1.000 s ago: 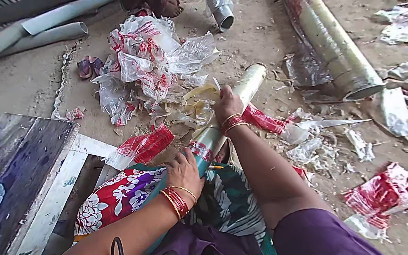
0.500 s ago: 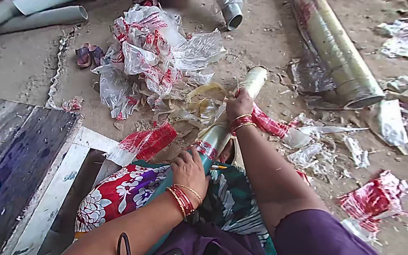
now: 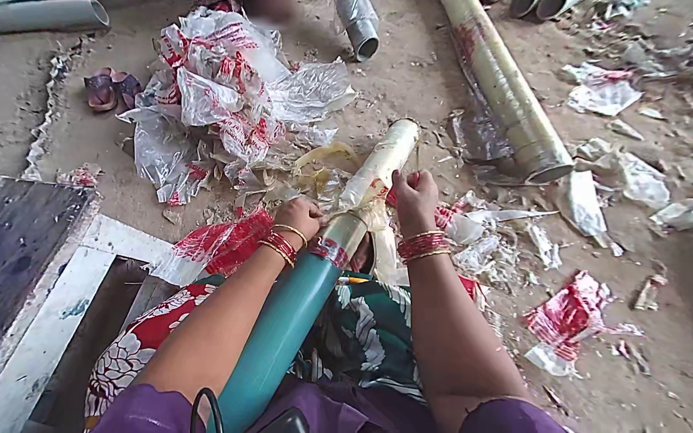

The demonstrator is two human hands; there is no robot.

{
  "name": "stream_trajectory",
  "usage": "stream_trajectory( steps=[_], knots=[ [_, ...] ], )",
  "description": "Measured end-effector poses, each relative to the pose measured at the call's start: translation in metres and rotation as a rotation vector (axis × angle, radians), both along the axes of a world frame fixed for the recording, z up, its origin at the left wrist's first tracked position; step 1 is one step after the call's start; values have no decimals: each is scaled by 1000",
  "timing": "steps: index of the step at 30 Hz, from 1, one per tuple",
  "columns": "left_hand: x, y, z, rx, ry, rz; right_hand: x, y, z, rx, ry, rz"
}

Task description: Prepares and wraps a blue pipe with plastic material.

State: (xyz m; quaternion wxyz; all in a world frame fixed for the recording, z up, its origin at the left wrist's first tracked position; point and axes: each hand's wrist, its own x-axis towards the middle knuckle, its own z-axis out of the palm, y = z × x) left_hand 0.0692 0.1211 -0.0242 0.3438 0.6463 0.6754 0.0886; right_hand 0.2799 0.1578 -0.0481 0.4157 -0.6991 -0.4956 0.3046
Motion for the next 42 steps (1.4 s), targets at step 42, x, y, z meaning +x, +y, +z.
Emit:
stream_trajectory(
  steps=[42],
  knots=[
    [73,-1,15,-35,235,-137,35,31,-32,-315,196,-353]
  ],
)
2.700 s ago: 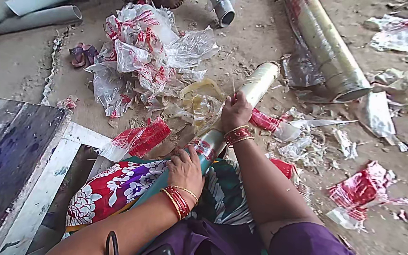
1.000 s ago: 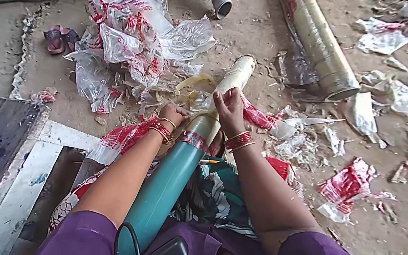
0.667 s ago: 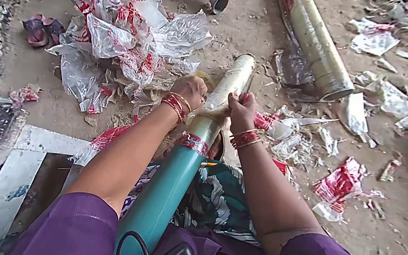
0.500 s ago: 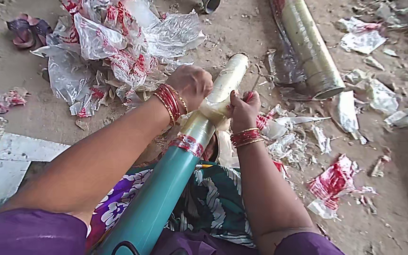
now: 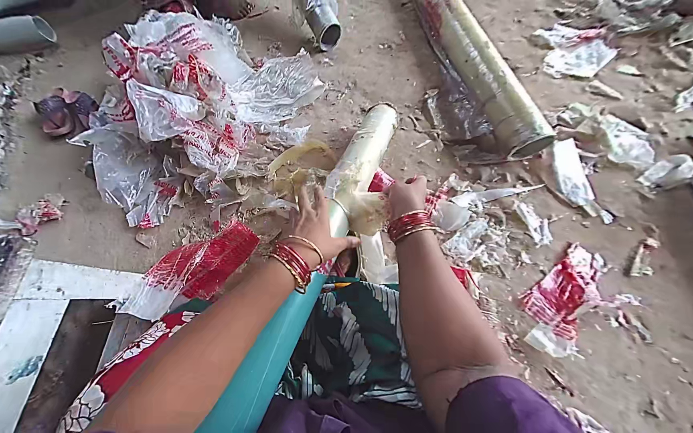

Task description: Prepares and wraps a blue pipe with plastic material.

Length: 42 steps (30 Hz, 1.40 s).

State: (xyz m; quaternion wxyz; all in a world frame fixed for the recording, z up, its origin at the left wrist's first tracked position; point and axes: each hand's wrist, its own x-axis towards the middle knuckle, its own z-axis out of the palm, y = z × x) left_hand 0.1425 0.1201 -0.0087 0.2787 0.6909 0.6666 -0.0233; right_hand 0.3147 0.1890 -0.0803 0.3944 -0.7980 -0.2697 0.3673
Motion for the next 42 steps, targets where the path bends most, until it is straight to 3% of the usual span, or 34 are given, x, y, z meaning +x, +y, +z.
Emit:
stream_trajectory(
  steps=[2,5,9,12,15,19,25,31,38,42],
  knots=[
    [8,-5,-19,-109,153,40,-2,-6,19,19,-224,166],
    [21,-7,-24,-127,269,33,-21,-23,42,274,-386,430],
    [25,-10,-22,-112,333,45,-63,-32,48,149,-609,686],
    [25,-12,-22,-127,289,103,-61,-23,23,231,-640,644],
    [23,-5,-21,-150,276,112,-53,-21,22,348,-488,560],
    [15,-1,-20,-159,246,108,-54,-27,38,258,-350,474],
    [14,3,-20,-164,267,99,-55,-44,57,156,-340,462],
    [-5,13,-16,-220,115,122,-58,-72,57,254,-280,449],
    [-10,13,-13,-233,73,112,-61,-89,60,153,-303,482],
    [-15,13,-13,-235,41,113,-56,-81,58,161,-136,454]
  ],
)
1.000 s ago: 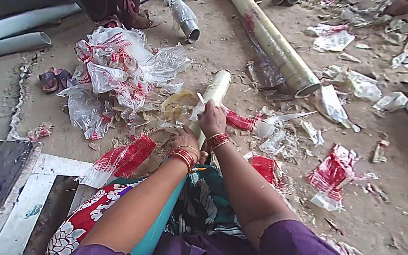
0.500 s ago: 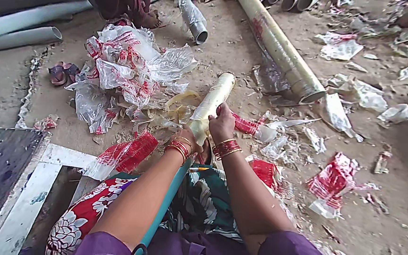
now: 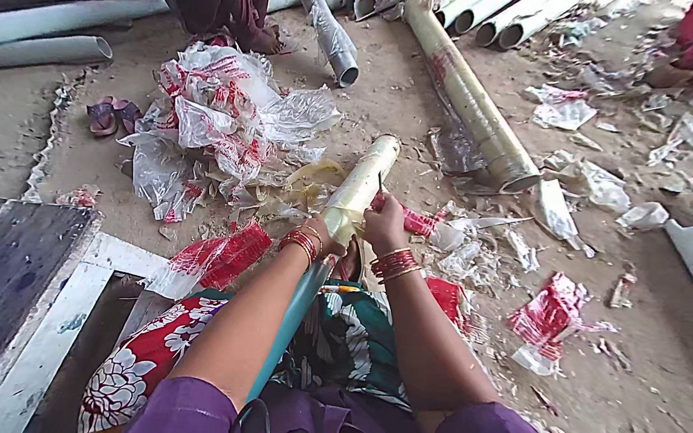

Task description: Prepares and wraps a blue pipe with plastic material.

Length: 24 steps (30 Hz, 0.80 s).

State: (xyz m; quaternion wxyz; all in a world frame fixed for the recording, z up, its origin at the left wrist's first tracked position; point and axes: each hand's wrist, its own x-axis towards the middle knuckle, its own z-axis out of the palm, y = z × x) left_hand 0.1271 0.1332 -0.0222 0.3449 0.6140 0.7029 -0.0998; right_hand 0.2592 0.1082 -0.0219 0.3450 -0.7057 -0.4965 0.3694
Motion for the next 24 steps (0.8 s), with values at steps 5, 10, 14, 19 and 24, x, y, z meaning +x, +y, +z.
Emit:
stream_trajectory(
  steps=[5,10,14,19,24],
  knots=[
    [4,-6,-5,7,20,-13,35,50,-22,156,-62,39],
    [-21,-11,-12,-29,-90,33,50,67,-32,391,59,178],
    [-53,-23,-13,-132,-479,189,75,70,-26,552,142,83],
    [-93,-71,-28,-209,-970,461,77,72,-47,251,313,22],
    [-107,-93,-43,-142,-1159,530,41,55,-44,128,577,344]
  ],
)
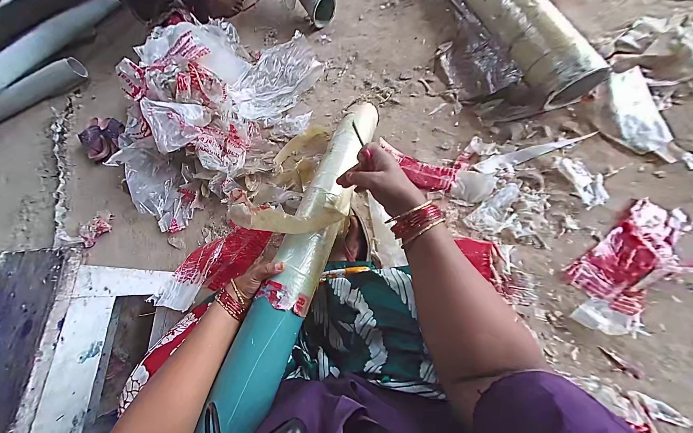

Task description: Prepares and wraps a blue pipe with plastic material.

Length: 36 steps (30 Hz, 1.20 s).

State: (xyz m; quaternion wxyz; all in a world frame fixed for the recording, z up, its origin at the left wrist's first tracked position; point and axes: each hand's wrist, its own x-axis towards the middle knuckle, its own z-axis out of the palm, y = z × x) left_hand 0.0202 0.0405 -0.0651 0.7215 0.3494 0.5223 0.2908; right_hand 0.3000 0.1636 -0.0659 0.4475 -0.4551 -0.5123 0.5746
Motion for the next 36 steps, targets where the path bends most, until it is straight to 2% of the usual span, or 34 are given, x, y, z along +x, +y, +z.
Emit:
stream_trajectory(
  steps=[2,5,8,11,13,15,20,22,25,27,30,32,36],
  knots=[
    [-3,0,-2,-3,-14,-9,-15,-10,-2,46,27,76],
    [3,3,6,-62,108,-58,-50,-27,-9,203,-113,-110],
    [17,13,34,8,488,-230,-79,-34,-11,318,-439,-235],
    [41,12,56,175,851,-358,-93,-26,-12,348,-503,-283],
    [62,8,58,181,1165,-544,-93,-24,-7,392,-532,-281],
    [77,5,56,115,1341,-647,-88,-23,-3,426,-526,-295],
    [97,-6,65,181,1351,-687,-63,-8,8,477,-401,-507],
    [102,-19,68,335,1359,-652,-50,-4,18,508,-320,-596],
    [106,-41,64,695,1379,-530,-30,-1,34,479,-222,-716],
    [107,-45,62,811,1380,-506,-22,0,38,431,-242,-760],
    [109,-42,65,634,1368,-584,-19,1,30,277,-356,-615],
    [107,-36,66,460,1341,-619,-4,9,26,276,-379,-506],
    [82,-38,68,277,1287,-547,44,23,9,240,-39,-686]
  ],
)
